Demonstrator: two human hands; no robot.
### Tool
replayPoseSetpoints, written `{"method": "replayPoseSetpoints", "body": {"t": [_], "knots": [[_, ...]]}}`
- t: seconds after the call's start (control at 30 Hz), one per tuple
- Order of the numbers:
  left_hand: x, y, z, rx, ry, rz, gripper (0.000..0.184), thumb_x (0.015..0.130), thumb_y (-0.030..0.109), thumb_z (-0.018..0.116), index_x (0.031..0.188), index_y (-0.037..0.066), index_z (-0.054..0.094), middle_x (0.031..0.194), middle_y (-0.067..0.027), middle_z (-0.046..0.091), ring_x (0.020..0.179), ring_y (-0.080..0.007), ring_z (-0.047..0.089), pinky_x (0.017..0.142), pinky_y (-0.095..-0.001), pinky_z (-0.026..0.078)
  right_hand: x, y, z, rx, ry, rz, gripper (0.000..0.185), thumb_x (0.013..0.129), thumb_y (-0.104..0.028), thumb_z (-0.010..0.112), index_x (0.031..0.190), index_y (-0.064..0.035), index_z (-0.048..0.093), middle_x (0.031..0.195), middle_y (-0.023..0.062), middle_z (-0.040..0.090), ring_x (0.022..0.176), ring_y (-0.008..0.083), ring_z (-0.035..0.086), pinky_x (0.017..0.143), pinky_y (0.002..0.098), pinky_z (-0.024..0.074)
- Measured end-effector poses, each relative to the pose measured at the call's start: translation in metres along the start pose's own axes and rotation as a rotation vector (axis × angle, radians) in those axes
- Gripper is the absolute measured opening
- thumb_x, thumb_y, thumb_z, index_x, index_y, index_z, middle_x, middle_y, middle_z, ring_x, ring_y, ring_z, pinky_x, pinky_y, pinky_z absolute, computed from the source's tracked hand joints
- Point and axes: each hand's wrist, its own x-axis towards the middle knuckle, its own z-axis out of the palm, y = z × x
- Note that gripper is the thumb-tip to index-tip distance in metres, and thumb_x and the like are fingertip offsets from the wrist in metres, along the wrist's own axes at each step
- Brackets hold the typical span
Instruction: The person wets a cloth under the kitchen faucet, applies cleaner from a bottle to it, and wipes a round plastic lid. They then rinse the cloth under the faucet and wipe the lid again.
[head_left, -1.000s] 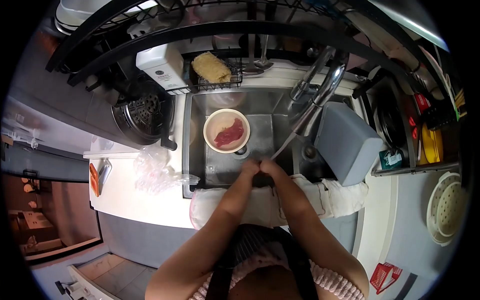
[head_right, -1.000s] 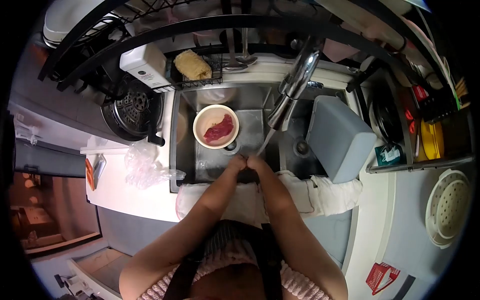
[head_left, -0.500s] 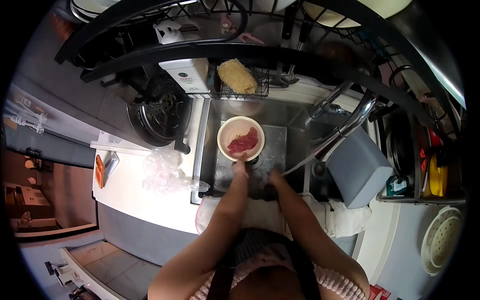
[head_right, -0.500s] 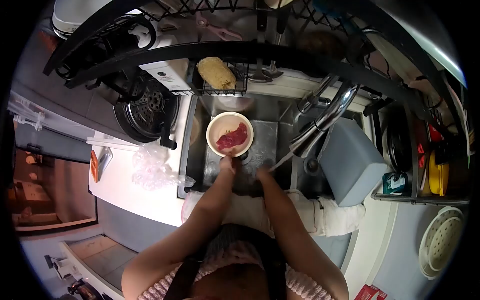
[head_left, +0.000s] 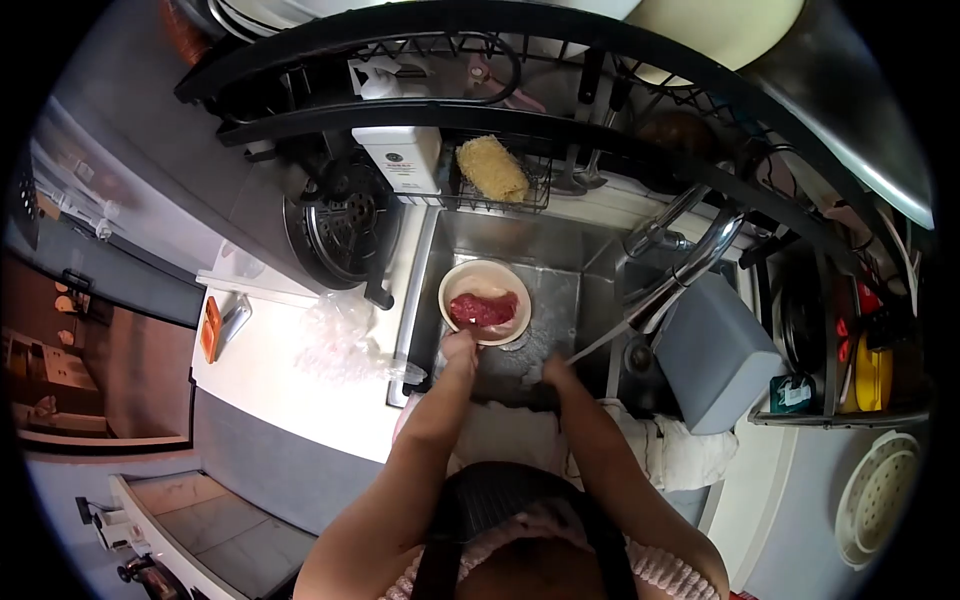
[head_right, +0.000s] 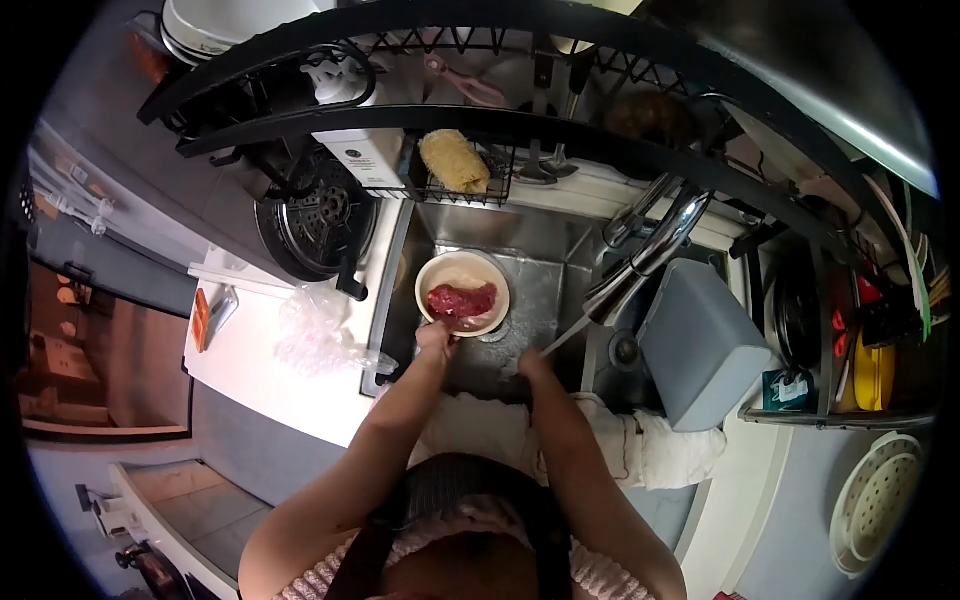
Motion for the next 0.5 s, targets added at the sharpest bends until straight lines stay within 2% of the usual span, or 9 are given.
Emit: {"method": "replayPoseSetpoints", "body": {"t": [0.07, 0.1, 0.17, 0.23, 0.27, 0.3, 0.4, 0.47, 0.5], "knots": [[-0.012, 0.008, -0.006, -0.058, -0.004, 0.010, 0.026, 0.074, -0.005, 0.058, 0.098, 0.003, 0.055, 0.078, -0.0083, 0.062, 0.052, -0.0180, 0.057, 0.037, -0.0308, 0.040, -0.008, -0.003, 0.000, 0.149, 0.182, 0.097, 0.031, 0.087, -0.018, 0.052, 0.108, 0.0000, 0.065, 0.121, 0.0231, 0.059, 0.113, 0.0373, 0.057, 0.095, 0.0444, 0.0456], [-0.016, 0.010, -0.010, -0.094, -0.067, 0.005, 0.024, 0.076, -0.004, 0.059, 0.098, 0.004, 0.056, 0.079, -0.0074, 0.062, 0.053, -0.0175, 0.058, 0.037, -0.0302, 0.041, -0.009, -0.003, -0.001, 0.149, 0.184, 0.092, 0.031, 0.087, -0.018, 0.052, 0.108, 0.0000, 0.065, 0.121, 0.0231, 0.059, 0.113, 0.0373, 0.057, 0.095, 0.0444, 0.0456], [-0.029, 0.017, -0.016, -0.135, -0.130, 0.002, 0.023, 0.077, -0.004, 0.060, 0.099, 0.004, 0.056, 0.080, -0.0066, 0.063, 0.055, -0.0170, 0.059, 0.037, -0.0295, 0.041, -0.007, 0.001, -0.003, -0.091, 0.114, -0.032, 0.030, 0.089, -0.019, 0.049, 0.104, -0.0008, 0.066, 0.120, 0.0225, 0.060, 0.113, 0.0368, 0.058, 0.094, 0.0430, 0.0465], [-0.066, 0.041, -0.022, -0.111, -0.257, -0.010, 0.022, 0.080, -0.002, 0.062, 0.100, 0.007, 0.057, 0.083, -0.0053, 0.064, 0.060, -0.0153, 0.061, 0.039, -0.0268, 0.044, 0.104, 0.043, 0.074, -0.002, 0.226, -0.115, 0.031, 0.087, -0.017, 0.051, 0.108, 0.0018, 0.064, 0.120, 0.0248, 0.059, 0.114, 0.0399, 0.056, 0.095, 0.0442, 0.0454], [-0.078, 0.049, -0.027, -0.114, -0.252, -0.006, 0.022, 0.080, -0.002, 0.062, 0.100, 0.007, 0.057, 0.083, -0.0053, 0.064, 0.060, -0.0153, 0.061, 0.039, -0.0268, 0.044, 0.150, 0.061, 0.107, 0.039, 0.279, -0.159, 0.032, 0.086, -0.016, 0.052, 0.109, 0.0031, 0.064, 0.119, 0.0260, 0.059, 0.114, 0.0414, 0.055, 0.095, 0.0447, 0.0448], [-0.092, 0.057, -0.033, -0.071, -0.262, -0.022, 0.021, 0.081, 0.001, 0.064, 0.100, 0.008, 0.057, 0.084, -0.0049, 0.064, 0.063, -0.0147, 0.062, 0.041, -0.0253, 0.046, 0.100, 0.049, 0.064, 0.099, 0.180, -0.072, 0.030, 0.087, -0.017, 0.052, 0.107, 0.0017, 0.063, 0.115, 0.0238, 0.060, 0.110, 0.0387, 0.057, 0.092, 0.0435, 0.0460], [-0.134, 0.086, -0.052, -0.017, -0.303, -0.032, 0.019, 0.082, 0.003, 0.064, 0.098, 0.011, 0.058, 0.088, -0.0040, 0.065, 0.070, -0.0136, 0.064, 0.045, -0.0224, 0.050, 0.045, 0.023, 0.012, 0.524, 0.028, 0.076, 0.025, 0.090, -0.021, 0.050, 0.101, -0.0025, 0.063, 0.103, 0.0172, 0.062, 0.099, 0.0304, 0.060, 0.084, 0.0397, 0.0497], [-0.149, 0.094, -0.069, -0.054, -0.334, -0.002, 0.019, 0.081, -0.004, 0.055, 0.095, 0.007, 0.059, 0.088, -0.0061, 0.064, 0.069, -0.0163, 0.065, 0.047, -0.0258, 0.056, 0.038, 0.019, 0.005, 0.800, -0.009, 0.113, 0.023, 0.091, -0.024, 0.049, 0.096, -0.0053, 0.063, 0.095, 0.0129, 0.063, 0.091, 0.0249, 0.063, 0.078, 0.0372, 0.0521], [-0.152, 0.097, -0.078, -0.100, -0.384, -0.001, 0.021, 0.082, -0.005, 0.055, 0.100, 0.006, 0.059, 0.091, -0.0072, 0.064, 0.073, -0.0169, 0.066, 0.054, -0.0258, 0.060, 0.038, 0.018, 0.004, 0.929, -0.017, 0.113, 0.023, 0.092, -0.025, 0.049, 0.094, -0.0067, 0.062, 0.091, 0.0107, 0.064, 0.088, 0.0222, 0.064, 0.075, 0.0360, 0.0533]]}}
